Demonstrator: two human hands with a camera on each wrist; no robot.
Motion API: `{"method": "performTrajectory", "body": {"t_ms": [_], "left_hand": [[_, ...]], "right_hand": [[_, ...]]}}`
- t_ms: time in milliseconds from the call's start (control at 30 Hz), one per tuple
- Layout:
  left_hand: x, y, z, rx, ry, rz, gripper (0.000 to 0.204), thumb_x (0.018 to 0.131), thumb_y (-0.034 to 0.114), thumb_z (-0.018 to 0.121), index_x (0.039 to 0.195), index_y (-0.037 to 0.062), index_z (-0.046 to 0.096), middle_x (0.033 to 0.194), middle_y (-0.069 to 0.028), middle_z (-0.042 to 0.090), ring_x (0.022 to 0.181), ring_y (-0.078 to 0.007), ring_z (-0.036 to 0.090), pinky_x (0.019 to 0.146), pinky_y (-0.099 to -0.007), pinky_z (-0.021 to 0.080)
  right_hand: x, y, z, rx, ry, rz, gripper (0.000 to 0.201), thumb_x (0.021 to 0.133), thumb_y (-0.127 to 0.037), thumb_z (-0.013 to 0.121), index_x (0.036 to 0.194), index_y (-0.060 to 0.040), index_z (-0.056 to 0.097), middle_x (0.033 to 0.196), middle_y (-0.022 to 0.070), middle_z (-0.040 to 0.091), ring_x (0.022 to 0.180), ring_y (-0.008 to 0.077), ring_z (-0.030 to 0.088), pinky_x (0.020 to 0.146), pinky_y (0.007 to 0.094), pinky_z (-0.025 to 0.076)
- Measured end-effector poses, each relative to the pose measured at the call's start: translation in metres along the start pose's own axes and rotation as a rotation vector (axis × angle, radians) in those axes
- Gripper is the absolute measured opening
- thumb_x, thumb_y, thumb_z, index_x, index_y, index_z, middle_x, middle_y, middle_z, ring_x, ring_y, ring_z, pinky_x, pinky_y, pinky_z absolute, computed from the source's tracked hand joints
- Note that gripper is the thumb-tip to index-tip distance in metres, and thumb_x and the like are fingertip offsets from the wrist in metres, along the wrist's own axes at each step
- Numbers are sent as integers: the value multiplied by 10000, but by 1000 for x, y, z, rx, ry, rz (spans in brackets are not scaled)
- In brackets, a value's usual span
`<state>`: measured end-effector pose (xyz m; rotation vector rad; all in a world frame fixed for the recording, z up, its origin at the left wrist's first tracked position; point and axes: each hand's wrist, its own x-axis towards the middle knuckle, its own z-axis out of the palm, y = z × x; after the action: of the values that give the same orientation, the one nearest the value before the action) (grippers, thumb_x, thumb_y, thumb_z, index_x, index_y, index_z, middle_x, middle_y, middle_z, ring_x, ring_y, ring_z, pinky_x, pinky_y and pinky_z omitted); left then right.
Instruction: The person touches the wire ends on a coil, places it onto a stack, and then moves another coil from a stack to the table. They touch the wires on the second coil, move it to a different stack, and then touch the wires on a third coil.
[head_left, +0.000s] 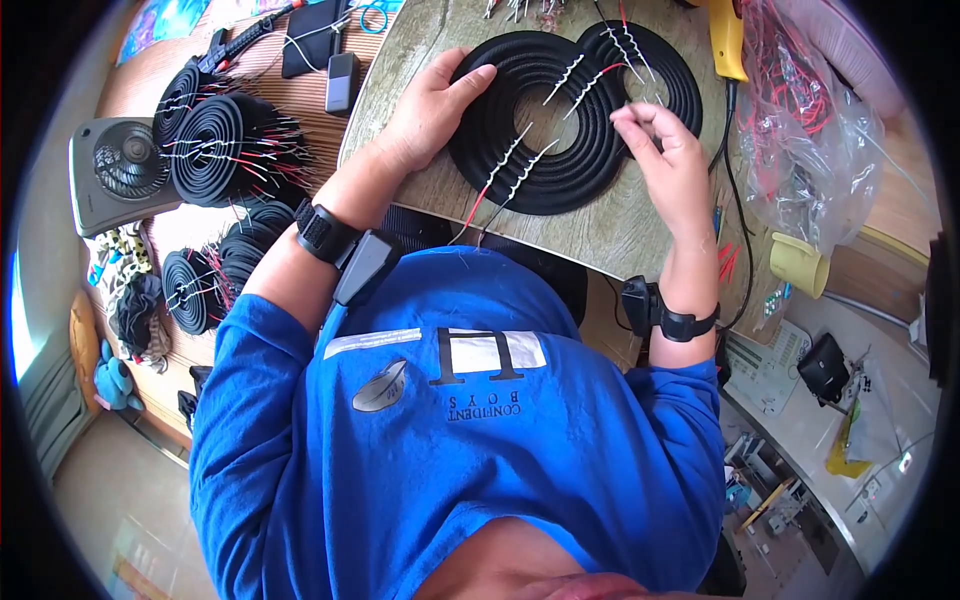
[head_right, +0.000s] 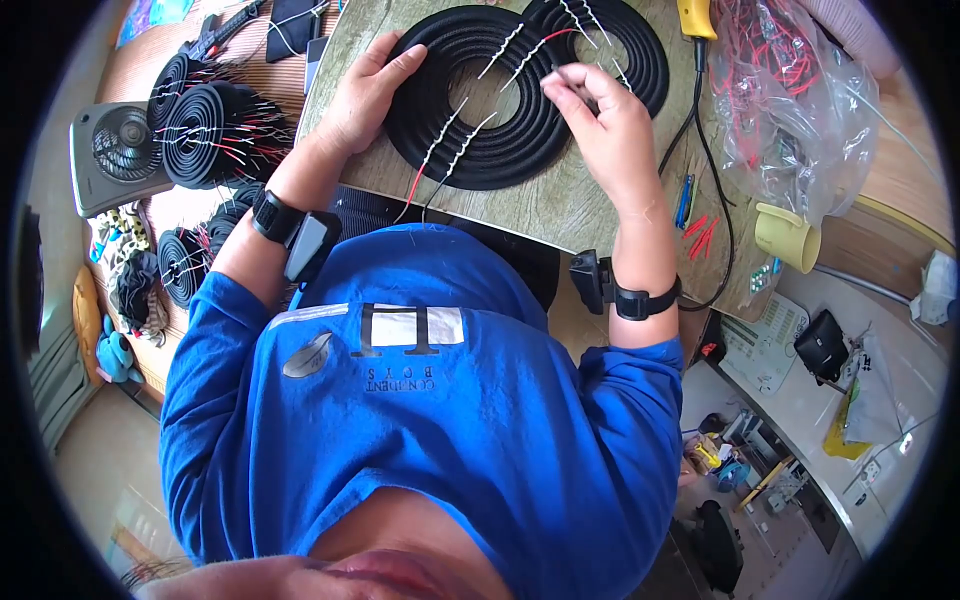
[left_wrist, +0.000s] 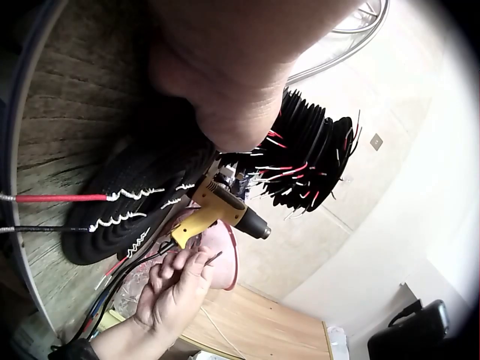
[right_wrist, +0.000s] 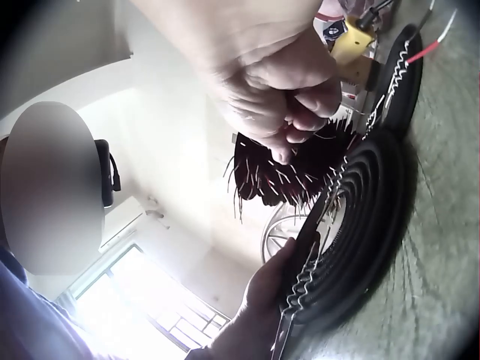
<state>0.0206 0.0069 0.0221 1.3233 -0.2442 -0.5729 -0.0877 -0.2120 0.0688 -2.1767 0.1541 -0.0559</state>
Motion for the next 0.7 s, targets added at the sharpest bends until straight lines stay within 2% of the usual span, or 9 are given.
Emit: {"method": "performTrajectory", "body": {"t_ms": [67,100,200,333,367,467,500,600,700], "left_hand": [[-1,1,0,11,-1,-7,309,888,213,518,1086,-23,496,919,-58,588,814,-94,551,727,-219,464],[-1,1,1,12,-1,-6,309,888,213,518,1086,-23,496,919,-58,588,814,-94,551,727,-219,464],[-2,1,3,-19,32,2,310,888,211,517,1089,-24,494,932,-61,587,825,-94,550,733,-217,464],[-2,1,2,-29,11,-9,311,888,209,517,1095,-22,492,944,-63,586,835,-93,548,743,-216,461],[-1,0,2,-29,11,-9,311,888,209,517,1095,-22,492,944,-63,586,835,-93,548,743,-216,461],[2,-5,-1,8,-36,0,317,887,207,519,1104,-23,488,949,-63,584,838,-93,548,750,-216,458],[2,-4,-1,6,-36,0,317,887,207,519,1104,-23,488,949,-63,584,838,-93,548,750,-216,458],[0,-1,0,-13,-12,-5,320,886,208,521,1104,-24,489,948,-62,584,841,-93,547,754,-215,456],[2,-4,-1,-24,-18,-9,323,885,213,523,1102,-24,489,951,-62,583,845,-92,545,753,-216,456]], "right_hand": [[6,-2,8,103,122,-48,174,888,-142,513,1017,-28,542,901,24,603,781,67,540,621,168,419],[10,-4,14,104,122,-49,174,888,-142,513,1017,-28,542,901,24,603,781,67,540,621,168,419],[21,-6,32,373,234,-196,154,913,-163,466,980,-28,499,862,31,588,756,74,550,582,187,433],[27,-4,44,489,160,-121,145,924,-172,439,974,-39,466,816,28,560,695,76,534,528,194,421],[27,-4,43,489,160,-122,145,924,-172,439,974,-39,466,816,28,560,695,76,534,528,194,421],[27,-1,38,304,173,49,119,918,-147,448,947,-36,480,794,17,536,654,66,492,536,172,394],[27,2,36,303,173,49,119,918,-147,448,947,-36,480,794,17,536,654,66,492,536,172,394],[25,16,27,35,142,-49,101,907,-122,462,927,-28,495,794,-3,511,689,54,471,604,158,384],[11,23,17,12,158,-9,94,900,-114,473,915,-26,502,792,-20,489,706,37,447,634,152,365]]}}
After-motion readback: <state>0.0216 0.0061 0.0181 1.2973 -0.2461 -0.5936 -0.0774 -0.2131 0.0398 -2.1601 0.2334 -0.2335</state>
